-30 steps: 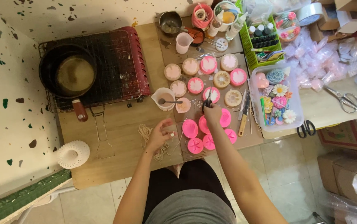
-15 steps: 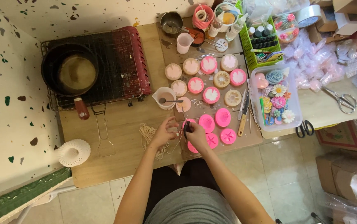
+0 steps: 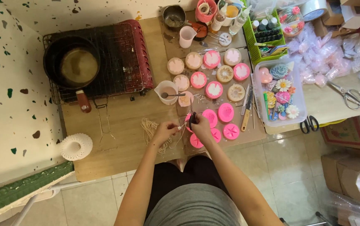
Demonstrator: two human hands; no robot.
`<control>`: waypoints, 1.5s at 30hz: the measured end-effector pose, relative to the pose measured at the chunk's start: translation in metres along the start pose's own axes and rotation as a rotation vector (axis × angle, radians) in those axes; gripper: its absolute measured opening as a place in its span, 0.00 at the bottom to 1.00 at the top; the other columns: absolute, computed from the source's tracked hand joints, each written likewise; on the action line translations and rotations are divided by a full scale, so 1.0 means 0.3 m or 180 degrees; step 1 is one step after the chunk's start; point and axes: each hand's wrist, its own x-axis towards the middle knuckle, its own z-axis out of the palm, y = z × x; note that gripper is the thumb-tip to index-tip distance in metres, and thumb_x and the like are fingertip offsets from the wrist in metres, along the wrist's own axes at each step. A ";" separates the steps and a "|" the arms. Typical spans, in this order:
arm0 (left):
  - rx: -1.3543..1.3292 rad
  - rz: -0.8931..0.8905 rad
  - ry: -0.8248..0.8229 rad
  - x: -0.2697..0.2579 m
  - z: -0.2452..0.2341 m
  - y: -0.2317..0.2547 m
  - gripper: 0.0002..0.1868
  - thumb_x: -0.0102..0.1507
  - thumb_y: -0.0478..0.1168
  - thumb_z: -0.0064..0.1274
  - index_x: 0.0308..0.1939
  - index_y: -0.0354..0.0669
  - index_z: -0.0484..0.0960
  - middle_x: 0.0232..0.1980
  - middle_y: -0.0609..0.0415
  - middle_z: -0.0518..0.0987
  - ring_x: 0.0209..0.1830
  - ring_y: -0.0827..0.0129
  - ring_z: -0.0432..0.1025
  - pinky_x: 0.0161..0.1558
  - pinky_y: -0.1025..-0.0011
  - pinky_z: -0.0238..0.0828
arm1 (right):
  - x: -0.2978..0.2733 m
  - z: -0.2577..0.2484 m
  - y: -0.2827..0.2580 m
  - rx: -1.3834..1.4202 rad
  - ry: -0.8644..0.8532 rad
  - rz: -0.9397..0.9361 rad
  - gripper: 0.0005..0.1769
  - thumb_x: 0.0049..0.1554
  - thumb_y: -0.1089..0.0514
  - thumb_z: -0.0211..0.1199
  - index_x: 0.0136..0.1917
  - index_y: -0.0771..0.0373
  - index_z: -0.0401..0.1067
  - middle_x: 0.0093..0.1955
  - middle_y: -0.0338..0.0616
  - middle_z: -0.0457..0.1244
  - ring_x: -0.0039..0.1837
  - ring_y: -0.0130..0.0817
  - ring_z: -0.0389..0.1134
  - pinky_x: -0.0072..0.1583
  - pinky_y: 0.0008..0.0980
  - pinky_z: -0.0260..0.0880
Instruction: The person is preparing wicks and placing them into candle molds.
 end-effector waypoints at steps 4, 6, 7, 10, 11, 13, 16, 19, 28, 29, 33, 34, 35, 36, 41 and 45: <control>-0.0195 0.0146 0.0050 0.032 -0.002 -0.065 0.10 0.65 0.37 0.59 0.44 0.31 0.86 0.36 0.55 0.83 0.31 0.75 0.72 0.35 0.75 0.69 | -0.060 -0.031 0.007 -0.0236 0.0012 0.0013 0.10 0.55 0.60 0.71 0.45 0.68 0.74 0.36 0.34 0.64 0.39 0.21 0.62 0.40 0.25 0.63; -0.0314 0.0132 0.0195 0.030 0.001 -0.066 0.10 0.65 0.38 0.55 0.45 0.35 0.85 0.37 0.57 0.84 0.33 0.77 0.74 0.35 0.76 0.71 | -0.120 -0.064 0.009 -0.0752 -0.0187 0.0139 0.14 0.59 0.51 0.66 0.45 0.66 0.75 0.33 0.34 0.62 0.35 0.21 0.60 0.37 0.26 0.59; -0.0317 0.0127 0.0202 0.021 0.002 -0.065 0.10 0.65 0.38 0.55 0.45 0.35 0.85 0.37 0.57 0.84 0.33 0.77 0.74 0.35 0.76 0.71 | -0.156 -0.066 0.002 -0.0753 -0.0196 0.0143 0.14 0.59 0.51 0.66 0.45 0.66 0.75 0.33 0.34 0.62 0.35 0.21 0.60 0.37 0.26 0.59; -0.0404 0.0030 0.0312 0.025 0.001 -0.067 0.10 0.66 0.40 0.54 0.45 0.36 0.84 0.38 0.57 0.84 0.36 0.78 0.75 0.37 0.77 0.70 | -0.229 -0.074 -0.021 -0.1029 -0.0624 0.0592 0.18 0.59 0.44 0.61 0.44 0.62 0.77 0.30 0.34 0.64 0.31 0.22 0.62 0.34 0.26 0.62; -0.0385 0.0066 0.0280 0.034 -0.001 -0.081 0.10 0.67 0.40 0.54 0.45 0.36 0.84 0.39 0.57 0.84 0.36 0.78 0.74 0.38 0.76 0.69 | -0.240 -0.073 -0.026 -0.1056 -0.0776 0.0793 0.21 0.59 0.42 0.61 0.43 0.63 0.77 0.29 0.34 0.63 0.30 0.23 0.62 0.33 0.27 0.61; -0.0362 0.0102 0.0243 0.050 -0.003 -0.094 0.11 0.67 0.41 0.53 0.45 0.36 0.83 0.39 0.57 0.83 0.36 0.77 0.73 0.38 0.76 0.69 | -0.250 -0.068 -0.054 -0.1078 -0.0923 0.0995 0.23 0.60 0.40 0.61 0.42 0.63 0.77 0.28 0.35 0.62 0.28 0.24 0.61 0.32 0.28 0.61; -0.0397 0.0142 0.0182 0.049 -0.006 -0.103 0.10 0.67 0.41 0.53 0.45 0.37 0.83 0.39 0.57 0.83 0.36 0.78 0.73 0.38 0.76 0.70 | -0.255 -0.052 -0.089 -0.1213 -0.1041 0.1046 0.25 0.60 0.39 0.62 0.40 0.64 0.76 0.26 0.35 0.60 0.26 0.25 0.60 0.31 0.29 0.59; -0.0380 0.0137 0.0146 0.043 -0.005 -0.084 0.11 0.68 0.41 0.53 0.46 0.37 0.83 0.39 0.58 0.83 0.36 0.78 0.74 0.38 0.77 0.69 | -0.235 -0.053 -0.056 -0.1339 -0.1074 0.0970 0.26 0.60 0.38 0.62 0.38 0.65 0.75 0.26 0.34 0.60 0.27 0.23 0.60 0.31 0.29 0.59; -0.0425 -0.0092 0.0178 0.037 -0.018 -0.065 0.11 0.67 0.41 0.53 0.48 0.37 0.83 0.40 0.58 0.83 0.36 0.78 0.73 0.37 0.78 0.68 | -0.214 -0.046 -0.030 -0.0971 -0.1225 0.0707 0.21 0.58 0.45 0.67 0.36 0.66 0.78 0.28 0.31 0.63 0.33 0.19 0.61 0.36 0.28 0.61; -0.0355 -0.0071 0.0204 0.037 -0.019 -0.066 0.11 0.67 0.40 0.53 0.47 0.36 0.83 0.39 0.57 0.83 0.35 0.78 0.73 0.37 0.77 0.68 | -0.215 -0.046 -0.032 -0.0994 -0.1219 0.0730 0.21 0.58 0.45 0.67 0.36 0.66 0.77 0.28 0.32 0.63 0.32 0.20 0.61 0.36 0.28 0.62; -0.0332 0.0017 0.0239 0.051 -0.023 -0.097 0.10 0.67 0.39 0.55 0.45 0.35 0.83 0.38 0.56 0.84 0.33 0.77 0.71 0.36 0.77 0.67 | -0.210 -0.055 -0.024 -0.1147 -0.1213 0.0767 0.23 0.58 0.45 0.67 0.34 0.67 0.76 0.27 0.33 0.61 0.31 0.21 0.60 0.35 0.28 0.60; -0.0331 0.0022 0.0235 0.055 -0.028 -0.103 0.10 0.67 0.39 0.55 0.45 0.35 0.83 0.38 0.56 0.84 0.33 0.77 0.71 0.36 0.77 0.67 | -0.213 -0.059 -0.031 -0.1148 -0.1208 0.0764 0.23 0.58 0.45 0.67 0.34 0.67 0.76 0.27 0.33 0.61 0.31 0.21 0.60 0.35 0.28 0.60; -0.0607 -0.0094 0.0138 0.059 -0.032 -0.108 0.10 0.67 0.39 0.55 0.46 0.34 0.83 0.39 0.53 0.83 0.33 0.76 0.71 0.37 0.76 0.68 | -0.215 -0.064 -0.038 -0.0976 -0.1292 0.0800 0.24 0.59 0.44 0.66 0.33 0.66 0.74 0.27 0.33 0.60 0.30 0.21 0.59 0.34 0.27 0.58; -0.0884 -0.0211 0.0041 0.062 -0.036 -0.114 0.10 0.67 0.38 0.56 0.47 0.33 0.83 0.40 0.51 0.83 0.33 0.74 0.71 0.37 0.76 0.69 | -0.219 -0.067 -0.044 -0.0802 -0.1378 0.0836 0.25 0.60 0.44 0.65 0.31 0.65 0.72 0.26 0.33 0.59 0.29 0.21 0.57 0.33 0.27 0.55; -0.1880 -0.0394 -0.0893 -0.008 -0.093 0.051 0.14 0.63 0.32 0.54 0.53 0.43 0.79 0.50 0.50 0.82 0.43 0.73 0.75 0.43 0.77 0.70 | -0.220 -0.087 -0.012 -0.0059 -0.1704 0.1150 0.25 0.61 0.45 0.63 0.29 0.61 0.67 0.25 0.33 0.57 0.27 0.23 0.56 0.31 0.26 0.53; -0.2175 -0.0161 -0.1541 0.013 -0.124 0.021 0.18 0.63 0.30 0.56 0.58 0.38 0.79 0.57 0.50 0.82 0.50 0.73 0.76 0.55 0.74 0.73 | -0.217 -0.095 0.042 0.0235 -0.1932 0.1208 0.24 0.62 0.46 0.64 0.30 0.59 0.65 0.26 0.33 0.56 0.27 0.22 0.55 0.30 0.25 0.52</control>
